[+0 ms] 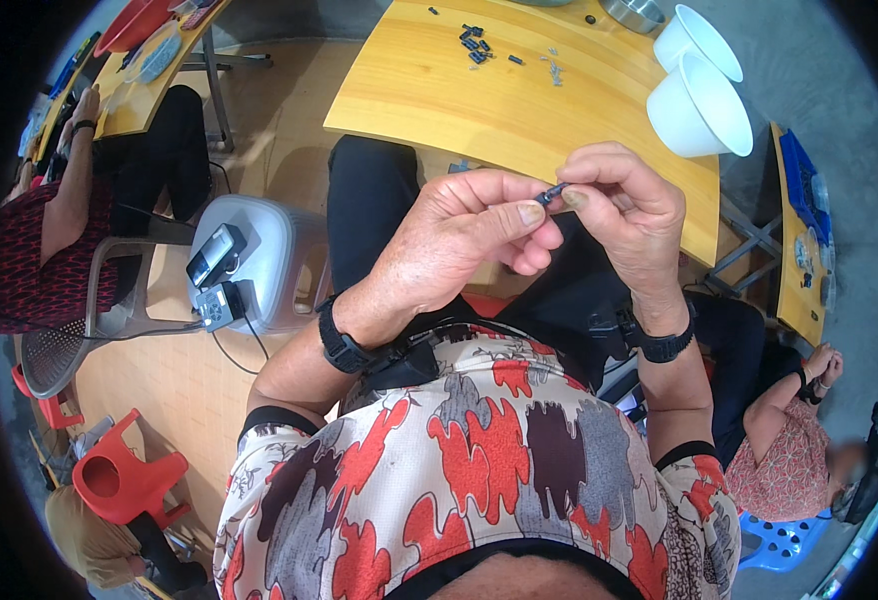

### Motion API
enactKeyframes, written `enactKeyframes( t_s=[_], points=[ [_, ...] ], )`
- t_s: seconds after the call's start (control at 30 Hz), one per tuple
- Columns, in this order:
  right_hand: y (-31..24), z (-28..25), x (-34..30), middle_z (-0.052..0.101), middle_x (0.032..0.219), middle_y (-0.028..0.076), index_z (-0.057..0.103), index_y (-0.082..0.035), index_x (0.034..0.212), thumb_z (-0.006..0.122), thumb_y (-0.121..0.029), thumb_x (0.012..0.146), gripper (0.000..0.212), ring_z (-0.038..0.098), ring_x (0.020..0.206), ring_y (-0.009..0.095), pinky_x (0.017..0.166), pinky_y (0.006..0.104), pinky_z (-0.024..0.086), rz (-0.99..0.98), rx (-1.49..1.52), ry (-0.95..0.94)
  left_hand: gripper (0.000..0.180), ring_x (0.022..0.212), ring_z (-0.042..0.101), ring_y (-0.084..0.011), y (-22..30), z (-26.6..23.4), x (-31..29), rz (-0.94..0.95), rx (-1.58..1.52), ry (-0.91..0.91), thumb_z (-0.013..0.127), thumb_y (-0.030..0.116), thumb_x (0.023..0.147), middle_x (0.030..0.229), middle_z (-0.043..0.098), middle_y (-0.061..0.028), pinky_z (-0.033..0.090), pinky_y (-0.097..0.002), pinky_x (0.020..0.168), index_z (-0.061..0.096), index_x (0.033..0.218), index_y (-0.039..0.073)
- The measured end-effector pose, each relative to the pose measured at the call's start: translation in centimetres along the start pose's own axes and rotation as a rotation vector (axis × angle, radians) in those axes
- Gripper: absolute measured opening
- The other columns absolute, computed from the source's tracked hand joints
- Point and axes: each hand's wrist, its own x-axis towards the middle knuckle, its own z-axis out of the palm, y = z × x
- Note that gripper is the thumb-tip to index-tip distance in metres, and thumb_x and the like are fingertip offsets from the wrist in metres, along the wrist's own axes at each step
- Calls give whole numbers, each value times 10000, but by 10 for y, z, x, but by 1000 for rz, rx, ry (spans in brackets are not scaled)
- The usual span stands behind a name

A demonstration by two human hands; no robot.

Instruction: Assembling small plastic and metal components at a workbench by inserting silver pins into black plastic sockets.

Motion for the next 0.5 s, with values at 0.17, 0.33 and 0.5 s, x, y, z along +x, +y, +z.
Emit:
enactKeyframes(
  t_s=[0.17,0.33,0.5],
  points=[
    [-3,-1,0,608,915,90,634,33,920,598,73,785,145,614,778,124,677,208,497,-27,-82,7,218,683,617,-132,0,0,0,3,3,23,552,98,897,853,648,-108,533,-257,630,586,1081,-14],
    [-4,-3,0,610,884,75,644,18,901,610,56,782,129,595,778,121,653,206,482,-64,-147,-18,229,706,635,-146,1,0,0,23,43,13,559,80,888,874,655,-127,542,-261,644,583,1095,-15],
    [-5,-3,-2,609,886,76,643,20,895,607,54,784,121,594,772,117,645,205,483,-59,-183,5,231,706,639,-147,0,0,2,32,65,11,560,77,886,877,658,-130,546,-261,647,583,1097,-15]
  ],
)
